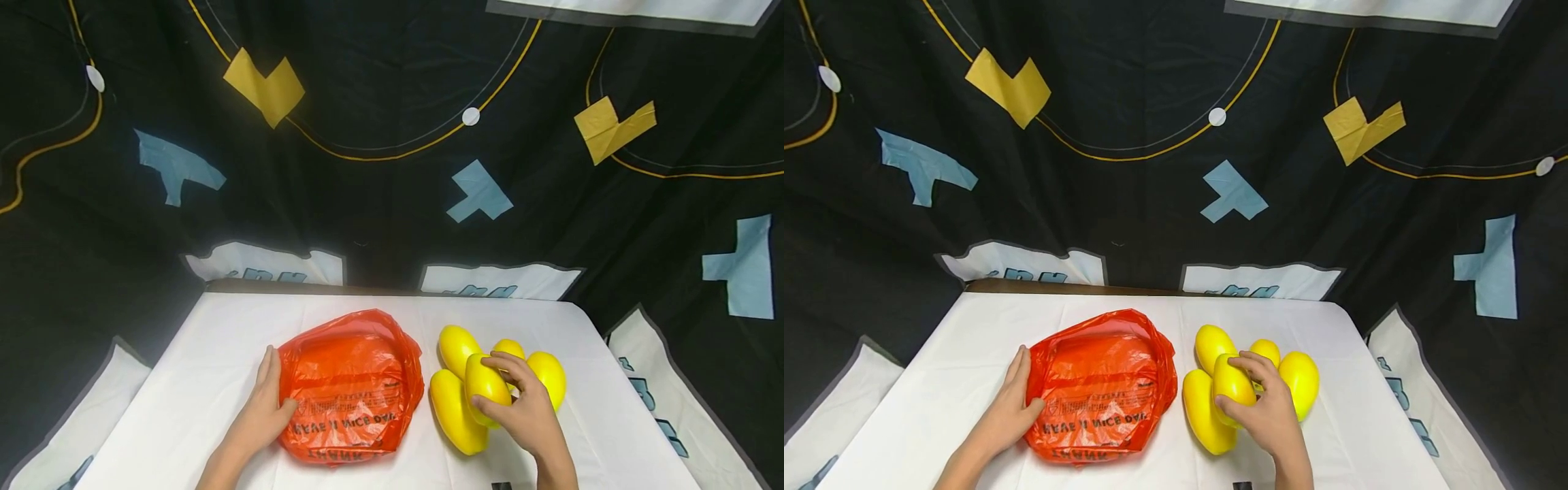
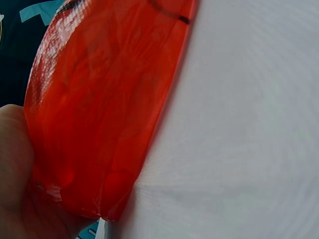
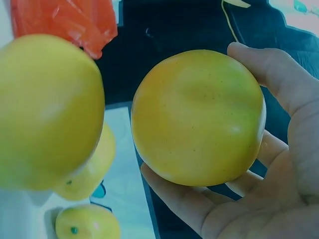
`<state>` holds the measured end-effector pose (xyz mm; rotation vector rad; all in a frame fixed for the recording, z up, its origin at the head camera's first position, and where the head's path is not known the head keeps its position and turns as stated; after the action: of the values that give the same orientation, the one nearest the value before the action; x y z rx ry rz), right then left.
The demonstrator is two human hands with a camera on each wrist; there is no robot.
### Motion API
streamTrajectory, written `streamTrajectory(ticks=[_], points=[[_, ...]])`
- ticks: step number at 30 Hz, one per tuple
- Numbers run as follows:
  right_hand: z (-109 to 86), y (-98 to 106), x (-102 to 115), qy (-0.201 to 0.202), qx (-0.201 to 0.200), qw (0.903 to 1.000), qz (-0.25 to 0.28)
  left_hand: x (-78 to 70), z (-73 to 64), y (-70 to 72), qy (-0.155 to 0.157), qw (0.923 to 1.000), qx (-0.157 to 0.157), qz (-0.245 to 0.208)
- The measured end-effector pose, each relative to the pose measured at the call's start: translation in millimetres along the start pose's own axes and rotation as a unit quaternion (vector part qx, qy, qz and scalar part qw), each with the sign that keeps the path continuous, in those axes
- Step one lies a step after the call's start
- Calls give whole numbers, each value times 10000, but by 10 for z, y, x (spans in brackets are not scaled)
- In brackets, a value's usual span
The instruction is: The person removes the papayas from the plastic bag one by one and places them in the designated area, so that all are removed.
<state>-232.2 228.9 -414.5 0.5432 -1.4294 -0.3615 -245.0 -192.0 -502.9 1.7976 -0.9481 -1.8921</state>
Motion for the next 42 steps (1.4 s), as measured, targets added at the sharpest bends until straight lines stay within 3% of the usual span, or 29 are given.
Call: streamTrajectory(ticks=[10,18,42], points=[[-90,118,-220,-486,-146,9984,-232,16,1,-6,-35,10000,7,-43],[-143,172,-323,-541,-180,9981,-248,22,5,-3,-83,9999,-5,-105],[-278,149,-775,-1581,246,9868,-268,27,-4,-11,-28,9999,48,-106]])
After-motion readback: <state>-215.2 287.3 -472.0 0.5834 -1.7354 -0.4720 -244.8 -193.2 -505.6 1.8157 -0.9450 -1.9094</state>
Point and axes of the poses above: each hand's wrist, its own z-axis towards the middle knuckle, its own y-axis out of the back of the hand, x = y × z, the point moved 8 cm from there along z, towards the middle knuckle, and after that the axes turned 11 degrees about x, right-handed, at the moved point
